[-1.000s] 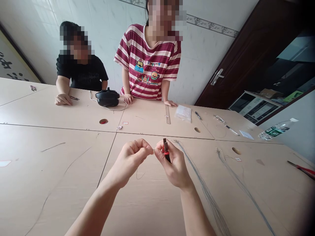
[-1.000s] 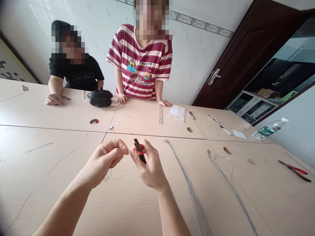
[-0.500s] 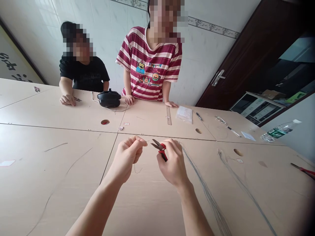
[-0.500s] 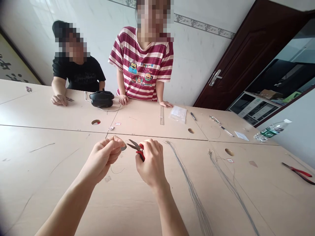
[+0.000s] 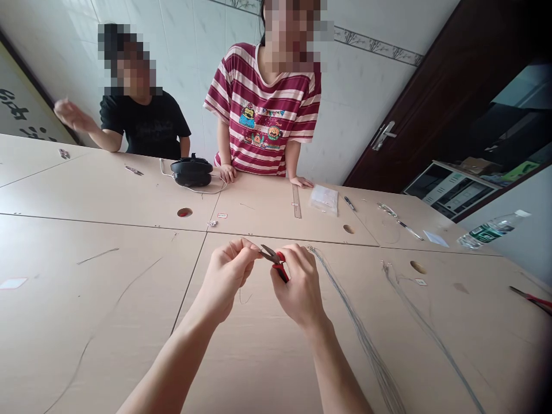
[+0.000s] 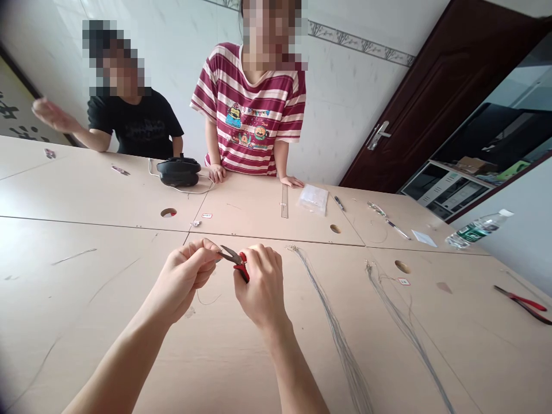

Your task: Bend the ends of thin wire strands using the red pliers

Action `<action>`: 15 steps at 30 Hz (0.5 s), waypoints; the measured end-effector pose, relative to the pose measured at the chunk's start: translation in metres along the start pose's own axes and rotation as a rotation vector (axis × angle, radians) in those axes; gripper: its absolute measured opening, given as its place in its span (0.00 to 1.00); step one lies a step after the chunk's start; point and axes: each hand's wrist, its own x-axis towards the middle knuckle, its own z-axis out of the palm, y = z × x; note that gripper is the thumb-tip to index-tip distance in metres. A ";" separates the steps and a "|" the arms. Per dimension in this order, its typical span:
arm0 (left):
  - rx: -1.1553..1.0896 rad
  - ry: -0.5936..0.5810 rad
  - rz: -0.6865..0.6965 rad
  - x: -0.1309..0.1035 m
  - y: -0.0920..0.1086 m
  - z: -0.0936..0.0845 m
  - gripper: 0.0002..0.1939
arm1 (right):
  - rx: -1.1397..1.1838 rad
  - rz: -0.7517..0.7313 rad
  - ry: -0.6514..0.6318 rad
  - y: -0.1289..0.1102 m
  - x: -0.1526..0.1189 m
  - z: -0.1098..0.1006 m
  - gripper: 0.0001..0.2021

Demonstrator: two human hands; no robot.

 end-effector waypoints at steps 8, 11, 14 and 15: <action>0.021 -0.012 0.022 0.000 -0.002 -0.001 0.09 | 0.007 -0.005 -0.003 -0.001 0.001 -0.002 0.06; 0.038 -0.007 0.032 -0.001 -0.003 -0.001 0.08 | -0.004 -0.009 -0.003 -0.001 0.000 -0.001 0.06; 0.046 -0.007 0.034 -0.001 -0.003 -0.001 0.07 | -0.009 -0.001 -0.010 0.000 0.000 -0.001 0.06; 0.045 -0.006 0.034 -0.001 -0.003 -0.001 0.07 | -0.010 0.001 -0.010 0.000 0.000 -0.001 0.06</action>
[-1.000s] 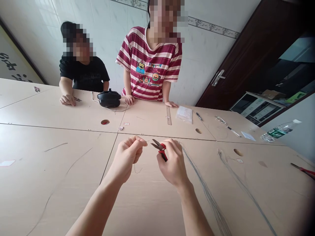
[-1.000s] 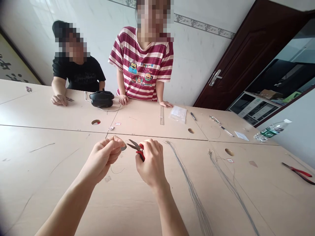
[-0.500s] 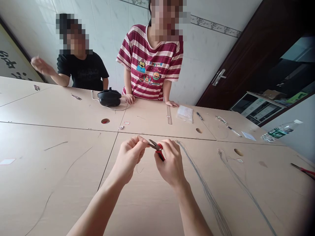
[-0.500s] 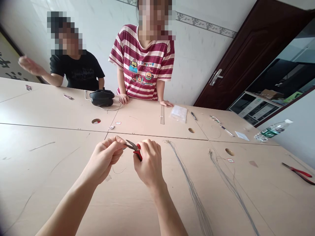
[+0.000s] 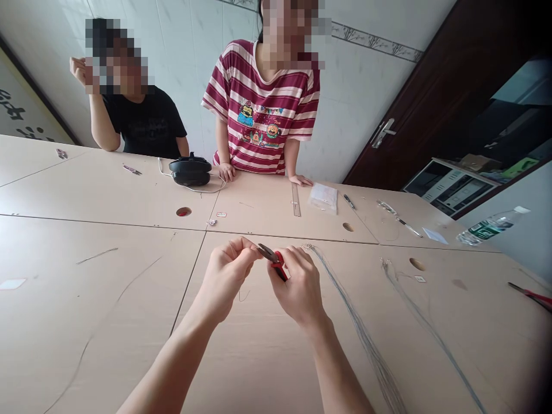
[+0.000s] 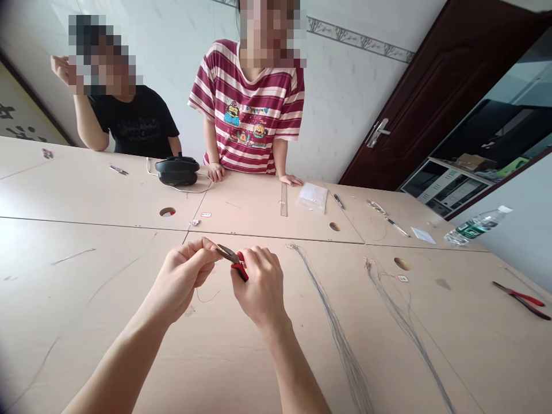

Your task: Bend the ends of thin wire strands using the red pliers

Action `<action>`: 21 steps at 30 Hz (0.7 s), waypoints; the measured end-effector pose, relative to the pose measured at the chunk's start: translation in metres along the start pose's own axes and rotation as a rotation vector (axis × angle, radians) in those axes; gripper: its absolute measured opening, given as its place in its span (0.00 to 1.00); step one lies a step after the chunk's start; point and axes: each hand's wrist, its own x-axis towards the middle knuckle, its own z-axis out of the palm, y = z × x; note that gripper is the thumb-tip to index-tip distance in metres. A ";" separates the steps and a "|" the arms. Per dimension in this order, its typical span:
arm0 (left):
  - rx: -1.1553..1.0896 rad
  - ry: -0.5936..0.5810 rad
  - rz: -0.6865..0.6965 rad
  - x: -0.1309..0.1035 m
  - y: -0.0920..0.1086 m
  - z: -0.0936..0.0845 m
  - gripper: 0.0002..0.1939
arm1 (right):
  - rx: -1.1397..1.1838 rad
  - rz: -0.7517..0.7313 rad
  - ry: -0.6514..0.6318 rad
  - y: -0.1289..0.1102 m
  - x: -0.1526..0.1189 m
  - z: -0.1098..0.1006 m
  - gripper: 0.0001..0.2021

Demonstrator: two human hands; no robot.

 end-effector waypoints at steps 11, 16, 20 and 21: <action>0.037 0.009 -0.005 -0.001 0.000 0.000 0.08 | -0.006 -0.003 0.007 0.000 0.000 0.001 0.07; 0.044 0.000 -0.006 -0.001 -0.001 -0.001 0.08 | 0.005 0.010 -0.007 0.000 0.000 0.001 0.07; 0.043 -0.003 -0.018 0.000 -0.002 -0.001 0.07 | 0.008 0.008 -0.006 0.000 0.001 0.000 0.06; 0.045 -0.004 -0.018 0.000 -0.003 -0.001 0.07 | 0.007 0.008 -0.005 -0.001 0.001 0.000 0.06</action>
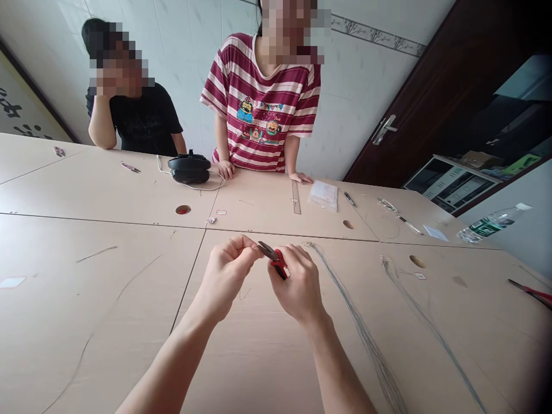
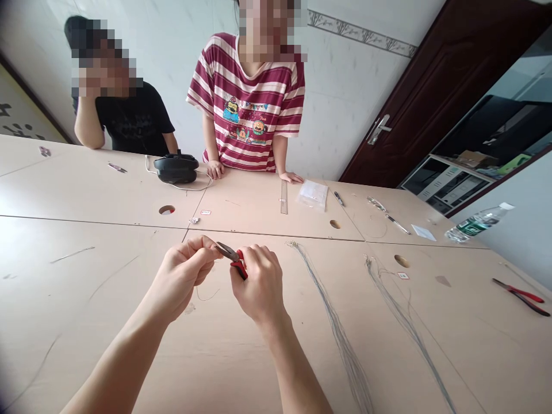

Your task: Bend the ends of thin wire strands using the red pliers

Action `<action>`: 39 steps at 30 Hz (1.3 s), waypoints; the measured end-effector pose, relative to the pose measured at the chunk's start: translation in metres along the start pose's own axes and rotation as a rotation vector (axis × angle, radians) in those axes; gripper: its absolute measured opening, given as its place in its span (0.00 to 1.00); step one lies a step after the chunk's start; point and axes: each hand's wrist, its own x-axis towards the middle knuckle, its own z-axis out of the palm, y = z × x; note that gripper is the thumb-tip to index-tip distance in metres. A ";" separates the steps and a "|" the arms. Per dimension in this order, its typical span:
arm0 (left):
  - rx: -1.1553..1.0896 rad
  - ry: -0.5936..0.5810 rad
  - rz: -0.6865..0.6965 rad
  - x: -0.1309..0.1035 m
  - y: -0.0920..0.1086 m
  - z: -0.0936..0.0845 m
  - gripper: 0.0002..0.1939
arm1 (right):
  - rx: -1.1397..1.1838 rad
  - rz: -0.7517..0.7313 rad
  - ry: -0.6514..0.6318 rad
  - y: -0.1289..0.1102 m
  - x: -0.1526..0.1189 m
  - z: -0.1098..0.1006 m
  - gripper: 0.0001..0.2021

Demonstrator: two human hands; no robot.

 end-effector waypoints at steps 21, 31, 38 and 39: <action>0.058 -0.001 0.008 0.000 0.001 0.002 0.10 | 0.126 0.102 -0.054 0.000 -0.002 0.003 0.11; 0.135 0.037 0.046 -0.002 -0.001 0.003 0.06 | 0.174 0.202 -0.103 0.003 -0.002 -0.002 0.10; 0.280 0.037 0.150 0.000 -0.005 0.004 0.10 | 0.205 0.204 -0.114 0.002 -0.001 -0.003 0.09; 0.295 0.033 0.165 0.000 -0.005 0.004 0.09 | 0.207 0.198 -0.113 0.001 -0.001 -0.004 0.09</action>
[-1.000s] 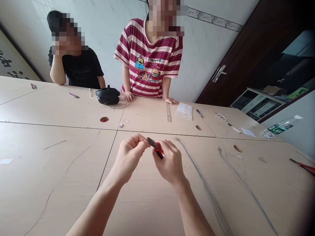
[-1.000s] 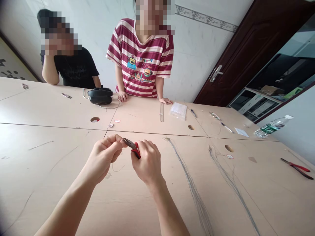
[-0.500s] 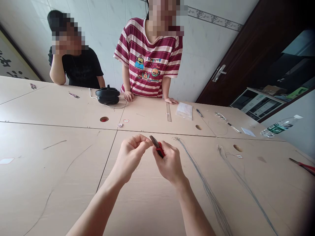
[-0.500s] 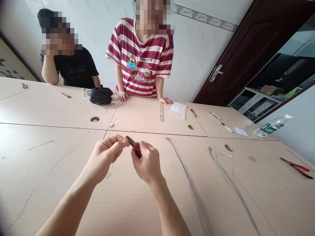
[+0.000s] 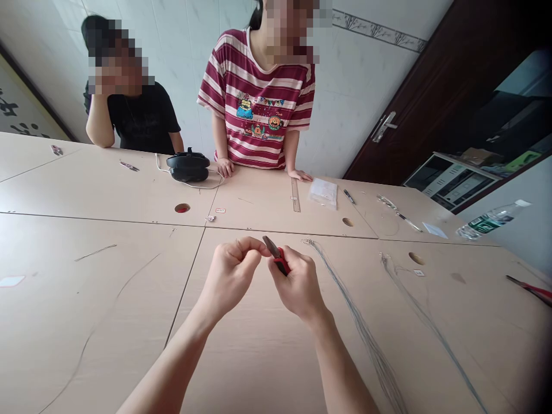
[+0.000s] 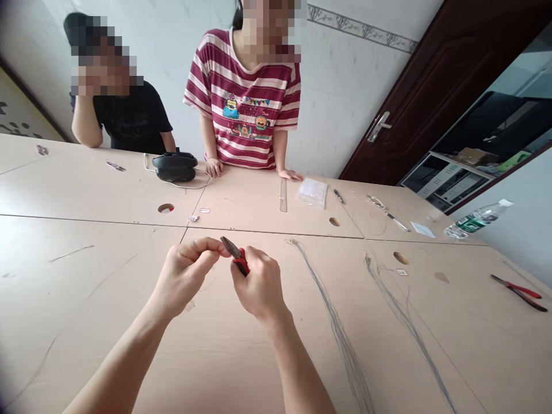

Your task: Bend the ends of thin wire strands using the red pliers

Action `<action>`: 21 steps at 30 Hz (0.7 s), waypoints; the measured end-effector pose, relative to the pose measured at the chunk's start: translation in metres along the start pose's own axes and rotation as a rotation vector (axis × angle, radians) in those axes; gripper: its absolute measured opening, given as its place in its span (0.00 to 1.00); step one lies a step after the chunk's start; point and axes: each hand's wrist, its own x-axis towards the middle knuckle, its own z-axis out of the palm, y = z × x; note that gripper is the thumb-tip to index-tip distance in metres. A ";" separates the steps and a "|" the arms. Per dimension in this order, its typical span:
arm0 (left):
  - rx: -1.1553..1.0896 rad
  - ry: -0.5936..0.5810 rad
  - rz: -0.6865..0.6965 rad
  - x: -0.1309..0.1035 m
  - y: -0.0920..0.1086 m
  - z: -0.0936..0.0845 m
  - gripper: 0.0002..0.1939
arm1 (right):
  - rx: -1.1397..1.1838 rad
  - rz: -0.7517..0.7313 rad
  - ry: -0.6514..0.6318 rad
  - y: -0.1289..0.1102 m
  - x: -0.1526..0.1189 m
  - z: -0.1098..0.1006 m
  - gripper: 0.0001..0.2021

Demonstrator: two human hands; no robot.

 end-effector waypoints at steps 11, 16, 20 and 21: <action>-0.054 -0.025 0.038 -0.002 0.003 0.001 0.09 | 0.030 -0.022 -0.018 -0.003 -0.001 -0.004 0.09; -0.069 -0.035 0.009 -0.003 0.003 0.001 0.09 | 0.030 -0.005 -0.017 -0.002 0.000 -0.005 0.09; -0.038 -0.076 -0.045 -0.004 0.004 -0.002 0.10 | 0.034 0.008 -0.011 0.000 0.000 -0.006 0.09; -0.024 -0.089 -0.051 -0.005 0.005 -0.002 0.11 | 0.038 0.013 -0.012 0.000 0.000 -0.006 0.09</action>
